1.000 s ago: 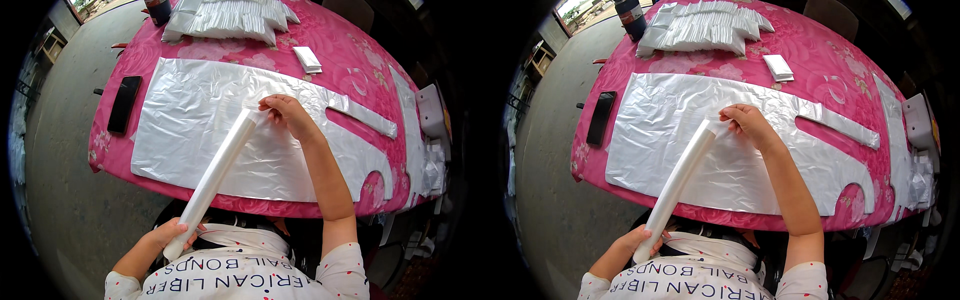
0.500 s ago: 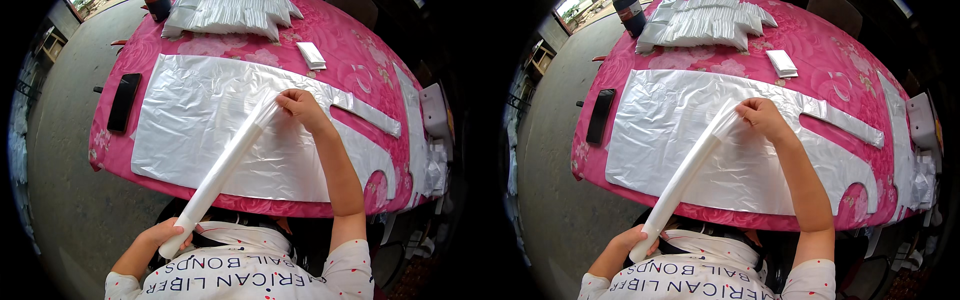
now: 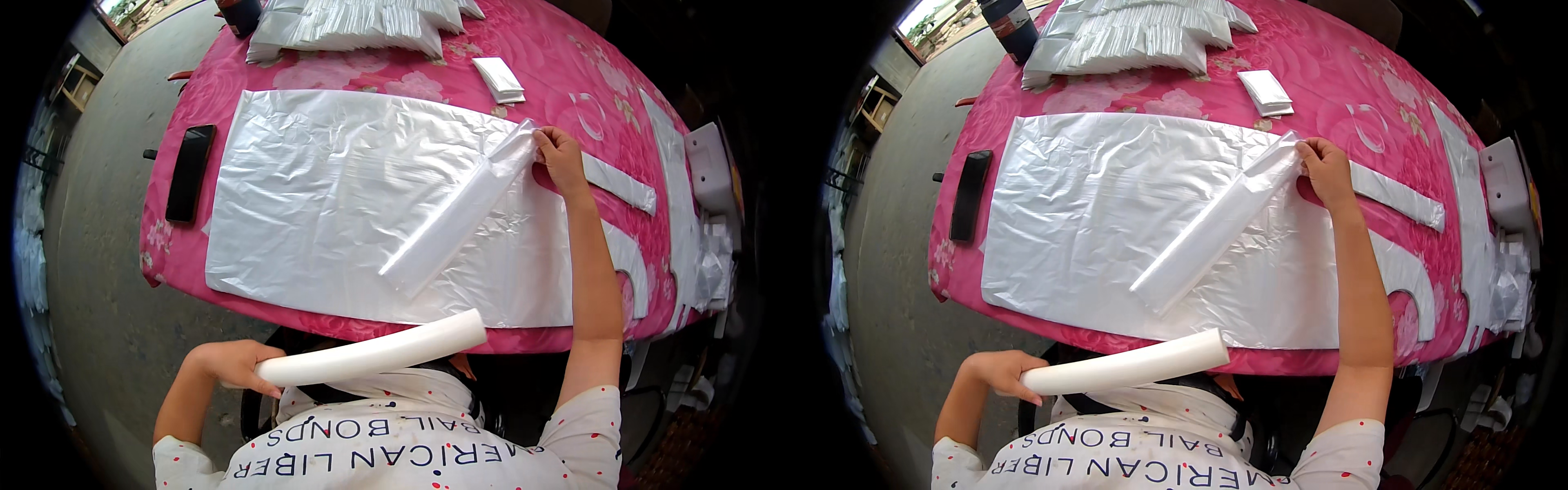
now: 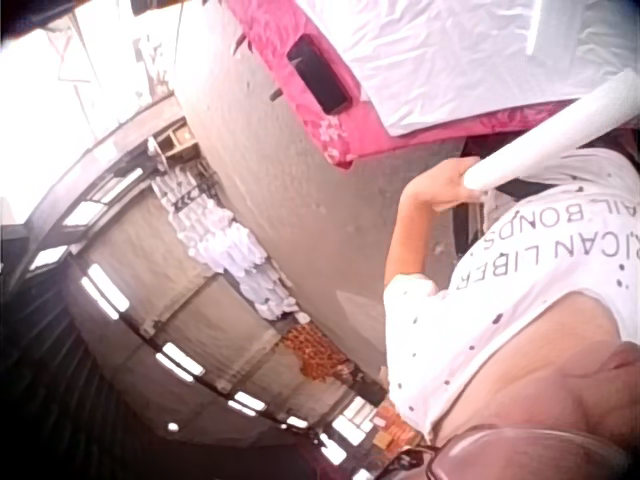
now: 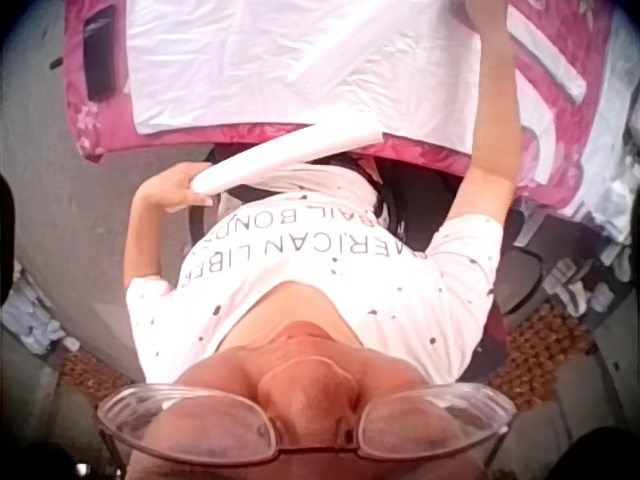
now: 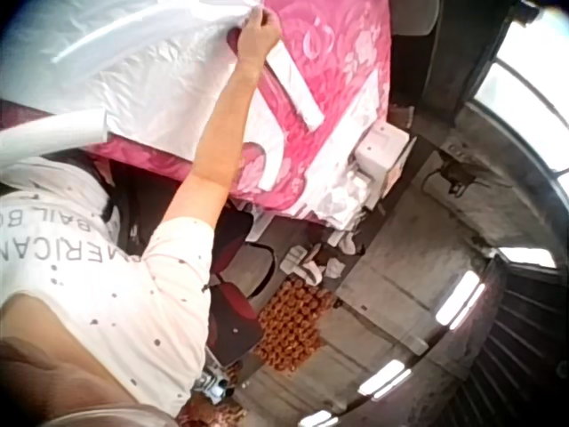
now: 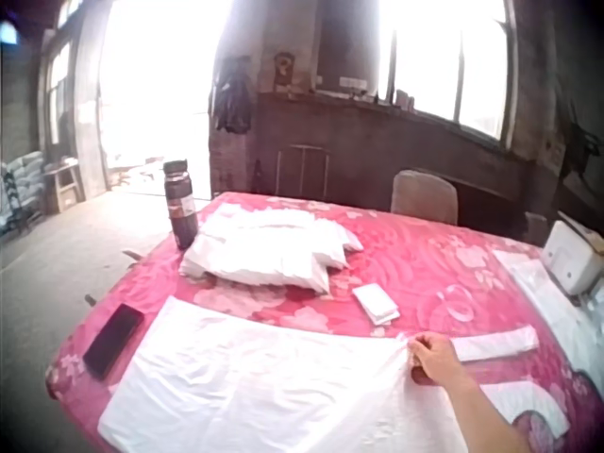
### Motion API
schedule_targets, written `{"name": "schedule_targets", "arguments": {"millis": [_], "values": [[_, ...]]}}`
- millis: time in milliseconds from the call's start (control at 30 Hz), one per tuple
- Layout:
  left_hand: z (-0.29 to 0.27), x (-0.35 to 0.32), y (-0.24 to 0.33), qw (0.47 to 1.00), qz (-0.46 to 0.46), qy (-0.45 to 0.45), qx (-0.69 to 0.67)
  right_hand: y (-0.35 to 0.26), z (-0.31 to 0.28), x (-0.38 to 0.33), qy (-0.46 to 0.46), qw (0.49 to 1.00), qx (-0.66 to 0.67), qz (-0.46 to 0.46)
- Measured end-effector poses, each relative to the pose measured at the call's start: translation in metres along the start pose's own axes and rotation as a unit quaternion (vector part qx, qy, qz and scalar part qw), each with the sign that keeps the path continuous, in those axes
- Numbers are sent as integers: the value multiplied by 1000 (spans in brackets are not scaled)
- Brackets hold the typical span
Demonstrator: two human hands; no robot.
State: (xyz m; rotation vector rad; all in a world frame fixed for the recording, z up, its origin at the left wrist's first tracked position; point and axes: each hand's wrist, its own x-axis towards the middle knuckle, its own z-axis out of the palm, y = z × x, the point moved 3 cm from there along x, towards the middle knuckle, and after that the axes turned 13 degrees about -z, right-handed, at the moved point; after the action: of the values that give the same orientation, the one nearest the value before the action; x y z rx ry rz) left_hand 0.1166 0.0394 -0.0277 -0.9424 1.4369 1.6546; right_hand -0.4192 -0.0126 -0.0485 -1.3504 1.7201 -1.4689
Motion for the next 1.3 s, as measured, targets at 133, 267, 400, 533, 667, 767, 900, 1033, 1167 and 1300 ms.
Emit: {"name": "schedule_targets", "arguments": {"millis": [133, 267, 400, 533, 667, 767, 900, 1033, 1167, 1300], "values": [[-38, 6, 98, 921, 137, 259, 256, -21, 38, -3, -58, 998, -24, -21], [-40, 26, 159, 778, 222, 461, 366, -31, 66, -1, -110, 993, -43, -29], [-20, 51, 165, 654, 424, 459, 427, -33, 76, 4, -137, 989, -45, -13], [5, 74, 149, 669, 454, 372, 455, -28, 74, 7, -148, 988, -45, 5], [11, 84, 137, 687, 361, 367, 513, -24, 69, 11, -140, 988, -13, 61], [20, 88, 131, 686, 344, 385, 513, -46, 69, 1, -10, 992, -122, 33], [43, 98, 126, 693, 314, 423, 493, -111, 88, -70, -187, 966, -127, -122], [57, 103, 127, 671, 297, 461, 499, -119, 115, -158, -302, 901, -213, -226], [60, 105, 124, 659, 292, 474, 505, -109, 93, -151, -236, 896, -288, -241], [57, 101, 128, 686, 306, 440, 492, -75, 29, -114, -81, 893, -404, -180]]}}
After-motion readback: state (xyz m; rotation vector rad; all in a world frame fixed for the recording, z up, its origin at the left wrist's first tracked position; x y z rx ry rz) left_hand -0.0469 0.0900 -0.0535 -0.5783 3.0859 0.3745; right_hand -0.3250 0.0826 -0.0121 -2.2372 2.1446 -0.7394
